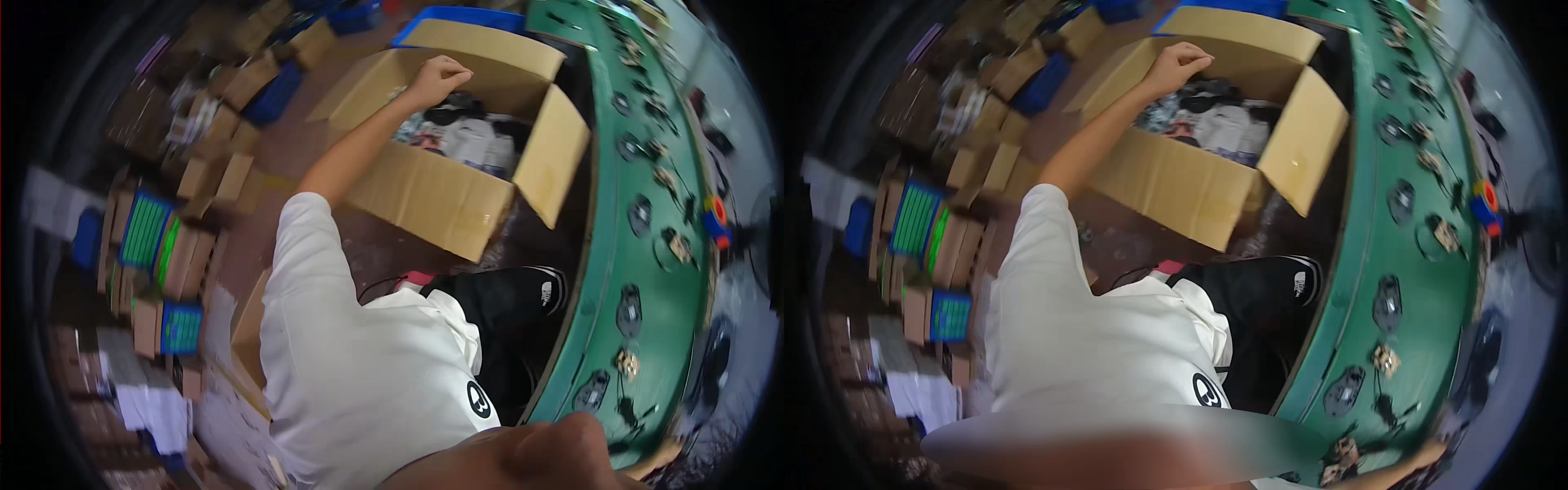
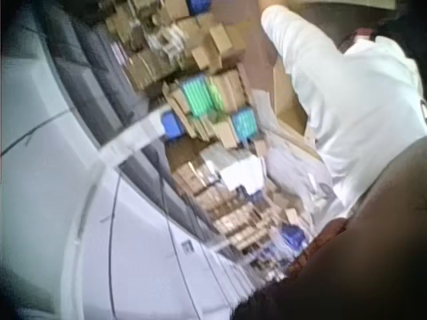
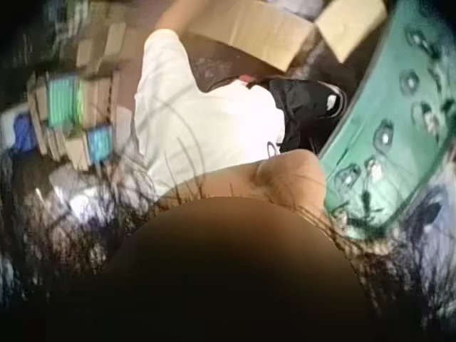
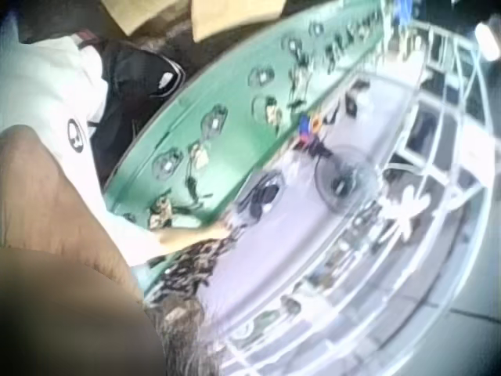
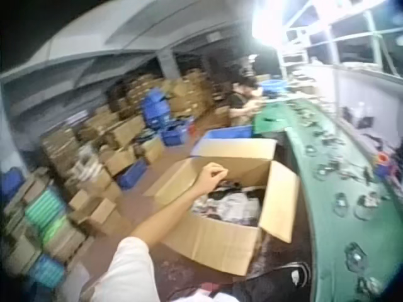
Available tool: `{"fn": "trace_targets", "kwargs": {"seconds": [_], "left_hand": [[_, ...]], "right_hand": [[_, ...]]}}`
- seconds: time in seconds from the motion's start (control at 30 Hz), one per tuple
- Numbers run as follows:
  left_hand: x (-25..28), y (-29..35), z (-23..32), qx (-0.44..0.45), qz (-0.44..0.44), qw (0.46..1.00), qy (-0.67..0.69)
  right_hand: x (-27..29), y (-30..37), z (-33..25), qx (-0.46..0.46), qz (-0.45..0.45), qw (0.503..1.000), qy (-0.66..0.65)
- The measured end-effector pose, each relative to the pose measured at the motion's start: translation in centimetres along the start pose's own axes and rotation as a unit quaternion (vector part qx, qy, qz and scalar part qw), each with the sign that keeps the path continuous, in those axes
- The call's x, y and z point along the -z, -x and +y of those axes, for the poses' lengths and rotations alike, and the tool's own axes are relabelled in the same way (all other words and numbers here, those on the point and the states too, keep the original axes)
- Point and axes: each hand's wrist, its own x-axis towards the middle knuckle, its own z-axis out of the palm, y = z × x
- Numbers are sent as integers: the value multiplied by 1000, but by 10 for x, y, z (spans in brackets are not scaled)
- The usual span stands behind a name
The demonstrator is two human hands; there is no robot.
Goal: Assembling computer mouse shells and circuit boards on an assembly line.
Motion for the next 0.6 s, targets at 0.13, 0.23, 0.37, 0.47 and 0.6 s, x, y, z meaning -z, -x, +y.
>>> {"fn": "trace_targets", "kwargs": {"seconds": [0.13, 0.23, 0.37, 0.47, 0.6], "left_hand": [[88, 57, -64, 72, 54, 996, 11], [91, 61, -100, 73, -74, 988, -114], [87, 66, -161, 165, -80, 955, -235], [76, 76, -202, 308, -48, 903, -295], [97, 70, -205, 289, 110, 920, -241]], "right_hand": [[5, -28, -97, 68, 139, 988, 11], [37, 8, -199, 72, 116, 991, -13], [73, 89, -413, 88, -59, 985, -134], [67, 125, -543, 260, -105, 910, -305], [76, 155, -736, 459, -116, 808, -349]]}}
